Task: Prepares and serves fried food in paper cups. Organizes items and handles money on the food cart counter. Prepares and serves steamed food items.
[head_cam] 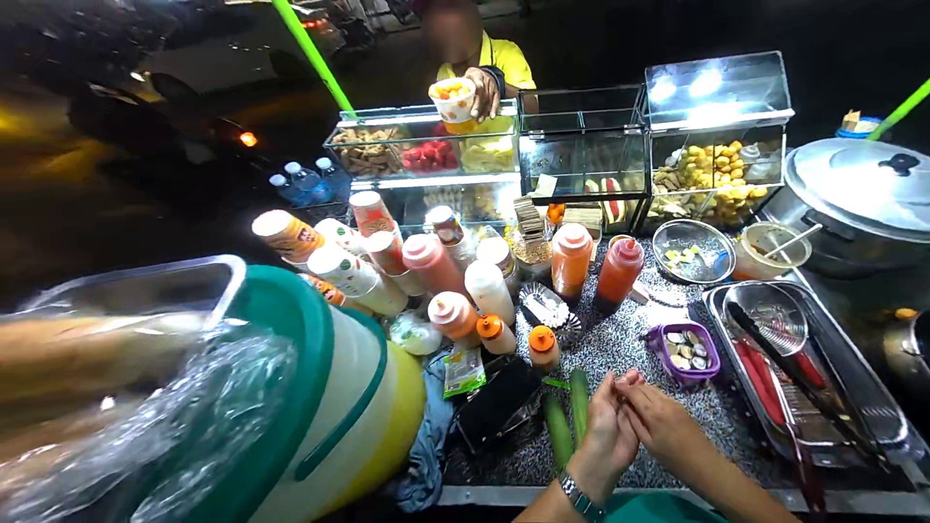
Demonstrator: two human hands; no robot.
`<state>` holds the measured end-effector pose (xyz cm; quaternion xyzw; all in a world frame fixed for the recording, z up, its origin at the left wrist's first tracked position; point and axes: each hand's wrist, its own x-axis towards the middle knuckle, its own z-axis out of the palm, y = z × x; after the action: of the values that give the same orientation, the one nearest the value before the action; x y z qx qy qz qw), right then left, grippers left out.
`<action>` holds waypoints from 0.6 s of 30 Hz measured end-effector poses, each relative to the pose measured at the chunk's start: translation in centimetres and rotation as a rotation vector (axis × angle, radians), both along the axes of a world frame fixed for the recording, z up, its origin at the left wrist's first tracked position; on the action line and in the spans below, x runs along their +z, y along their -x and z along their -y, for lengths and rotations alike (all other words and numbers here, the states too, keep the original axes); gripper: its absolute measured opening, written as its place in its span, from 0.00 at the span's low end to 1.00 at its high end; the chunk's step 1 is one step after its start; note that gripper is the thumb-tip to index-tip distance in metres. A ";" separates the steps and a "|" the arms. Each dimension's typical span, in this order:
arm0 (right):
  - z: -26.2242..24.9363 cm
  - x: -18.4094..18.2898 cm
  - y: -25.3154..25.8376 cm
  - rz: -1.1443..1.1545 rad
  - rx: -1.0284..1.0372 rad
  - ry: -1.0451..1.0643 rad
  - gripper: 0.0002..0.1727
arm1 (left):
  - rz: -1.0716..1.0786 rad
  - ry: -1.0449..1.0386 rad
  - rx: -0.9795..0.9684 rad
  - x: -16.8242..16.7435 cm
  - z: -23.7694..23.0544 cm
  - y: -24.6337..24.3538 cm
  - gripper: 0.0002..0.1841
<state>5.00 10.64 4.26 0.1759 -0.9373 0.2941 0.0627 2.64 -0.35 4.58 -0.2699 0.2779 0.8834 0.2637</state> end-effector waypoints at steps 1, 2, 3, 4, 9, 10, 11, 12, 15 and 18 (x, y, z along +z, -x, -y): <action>0.0 -0.1 0.1 0.068 0.003 0.034 0.16 | -0.013 0.023 0.004 -0.1 0.1 -0.3 0.28; -0.2 -0.2 0.6 0.173 0.009 0.126 0.16 | -0.033 0.050 0.014 -0.1 0.3 -0.5 0.26; -0.7 -0.2 1.4 0.315 0.006 0.280 0.16 | -0.081 0.084 0.019 0.1 0.7 -0.4 0.24; -1.1 -0.2 2.5 0.467 -0.017 0.484 0.16 | -0.162 0.125 0.012 0.5 1.4 -0.2 0.22; -3.8 0.0 3.6 0.803 -0.295 1.527 0.19 | -0.257 0.204 -0.021 1.3 4.0 0.0 0.28; -4.2 0.2 3.6 0.783 -0.290 1.610 0.22 | -0.270 0.210 -0.022 1.2 4.5 -0.1 0.29; -4.4 0.2 3.3 0.767 -0.289 1.681 0.23 | -0.263 0.199 -0.017 1.1 5.0 -0.4 0.29; -4.5 0.4 3.0 0.755 -0.281 1.741 0.23 | -0.249 0.180 -0.013 1.0 5.3 -0.6 0.29; -4.9 1.1 2.6 0.735 -0.279 1.958 0.25 | -0.177 0.123 -0.035 0.3 5.5 -0.9 0.30; -5.4 0.8 2.4 0.722 -0.311 2.036 0.27 | -0.148 0.106 -0.076 -0.7 5.4 -1.0 0.30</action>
<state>2.58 16.02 5.01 -0.1755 -0.2296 0.9552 -0.0634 3.64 -5.75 3.84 -0.2067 0.3529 0.8743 0.2614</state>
